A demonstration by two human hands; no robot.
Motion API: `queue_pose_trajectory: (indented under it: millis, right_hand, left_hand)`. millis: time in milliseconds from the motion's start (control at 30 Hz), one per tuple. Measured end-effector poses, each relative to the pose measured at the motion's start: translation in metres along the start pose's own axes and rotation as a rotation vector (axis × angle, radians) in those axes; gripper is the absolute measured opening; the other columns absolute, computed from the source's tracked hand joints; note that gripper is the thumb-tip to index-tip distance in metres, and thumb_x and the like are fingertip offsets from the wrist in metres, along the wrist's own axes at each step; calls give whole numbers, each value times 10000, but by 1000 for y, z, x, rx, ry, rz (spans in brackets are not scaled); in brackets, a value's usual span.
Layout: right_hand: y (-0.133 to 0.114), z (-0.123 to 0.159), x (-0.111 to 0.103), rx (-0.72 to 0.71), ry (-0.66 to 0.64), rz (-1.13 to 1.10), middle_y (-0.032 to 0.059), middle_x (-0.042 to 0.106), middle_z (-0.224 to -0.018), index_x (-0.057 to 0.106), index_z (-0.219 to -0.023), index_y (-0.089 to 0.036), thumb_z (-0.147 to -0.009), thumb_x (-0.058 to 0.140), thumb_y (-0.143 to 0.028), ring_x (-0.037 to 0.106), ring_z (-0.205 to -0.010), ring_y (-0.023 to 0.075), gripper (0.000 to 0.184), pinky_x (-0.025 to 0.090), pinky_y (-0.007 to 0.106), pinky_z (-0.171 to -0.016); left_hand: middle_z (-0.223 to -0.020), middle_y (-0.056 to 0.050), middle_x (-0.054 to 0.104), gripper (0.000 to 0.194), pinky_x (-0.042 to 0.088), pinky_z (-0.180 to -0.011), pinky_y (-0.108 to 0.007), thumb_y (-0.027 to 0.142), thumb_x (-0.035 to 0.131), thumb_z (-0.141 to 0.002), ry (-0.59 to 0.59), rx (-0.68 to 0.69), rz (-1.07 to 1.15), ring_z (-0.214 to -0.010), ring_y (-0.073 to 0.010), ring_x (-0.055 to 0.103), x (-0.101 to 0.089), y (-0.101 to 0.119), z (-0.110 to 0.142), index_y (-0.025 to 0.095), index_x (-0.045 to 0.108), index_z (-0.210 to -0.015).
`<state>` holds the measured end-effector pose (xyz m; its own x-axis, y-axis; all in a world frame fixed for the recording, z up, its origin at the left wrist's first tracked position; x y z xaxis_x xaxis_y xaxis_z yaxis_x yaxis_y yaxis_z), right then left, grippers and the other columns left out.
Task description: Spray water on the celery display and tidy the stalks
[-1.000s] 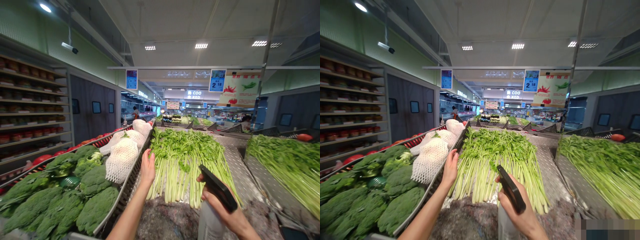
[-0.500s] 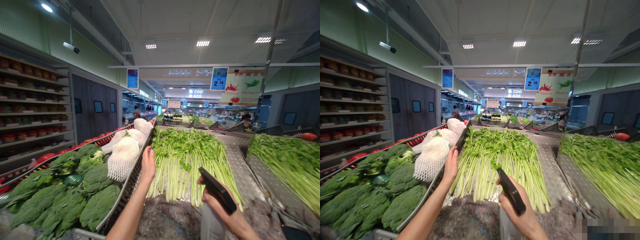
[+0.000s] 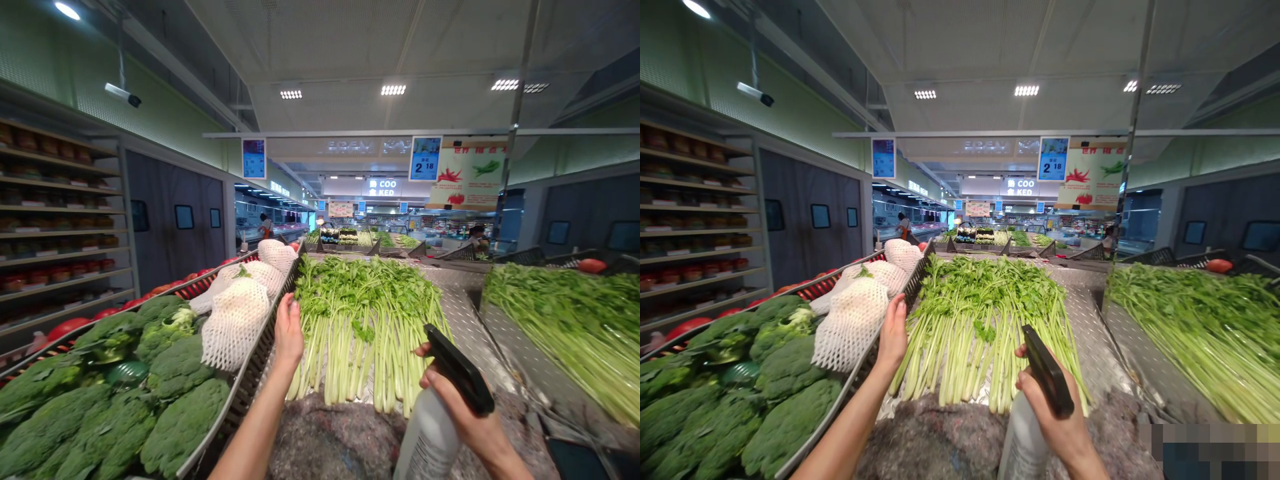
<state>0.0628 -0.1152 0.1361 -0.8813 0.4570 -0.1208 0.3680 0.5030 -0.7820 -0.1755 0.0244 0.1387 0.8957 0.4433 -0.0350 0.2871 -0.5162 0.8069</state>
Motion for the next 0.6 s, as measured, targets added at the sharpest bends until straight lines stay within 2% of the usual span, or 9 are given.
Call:
queue_pose_trajectory:
  millis: [233, 433, 600]
  right_hand:
    - [2, -1, -2, -58, 21, 16, 24, 602, -658, 586, -817, -188, -674, 544, -374, 563, -573, 161, 238, 446, 257, -546]
    - [12, -6, -14, 56, 148, 14, 39, 621, -700, 606, -746, -184, -642, 568, -395, 567, -542, 148, 239, 448, 227, -457]
    - [19, -12, -33, 53, 217, 59, 57, 628, -764, 594, -918, -173, -630, 578, -401, 579, -557, 167, 368, 471, 245, -470]
  left_hand:
    - [-1196, -112, 463, 394, 248, -991, -365, 354, 297, -819, 3, -3, -10, -1133, -189, 390, 0, -3, 2, 131, 437, -1111]
    - [-1191, -106, 466, 385, 253, -990, -364, 355, 303, -816, 2, -7, -15, -1130, -189, 395, 0, -7, 4, 141, 440, -1105]
    - [-1190, -102, 463, 388, 250, -991, -356, 364, 299, -814, -18, -8, -12, -1135, -186, 392, 2, -6, 6, 146, 440, -1103]
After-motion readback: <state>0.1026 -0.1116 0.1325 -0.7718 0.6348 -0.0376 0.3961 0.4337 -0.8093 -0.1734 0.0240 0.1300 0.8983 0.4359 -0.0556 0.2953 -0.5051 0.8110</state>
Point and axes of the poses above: each hand's wrist, its own z-axis away from the middle knuckle, its own x-axis out of the palm, y = z × x, the point moved 1 cm from there along -z, towards the middle knuckle
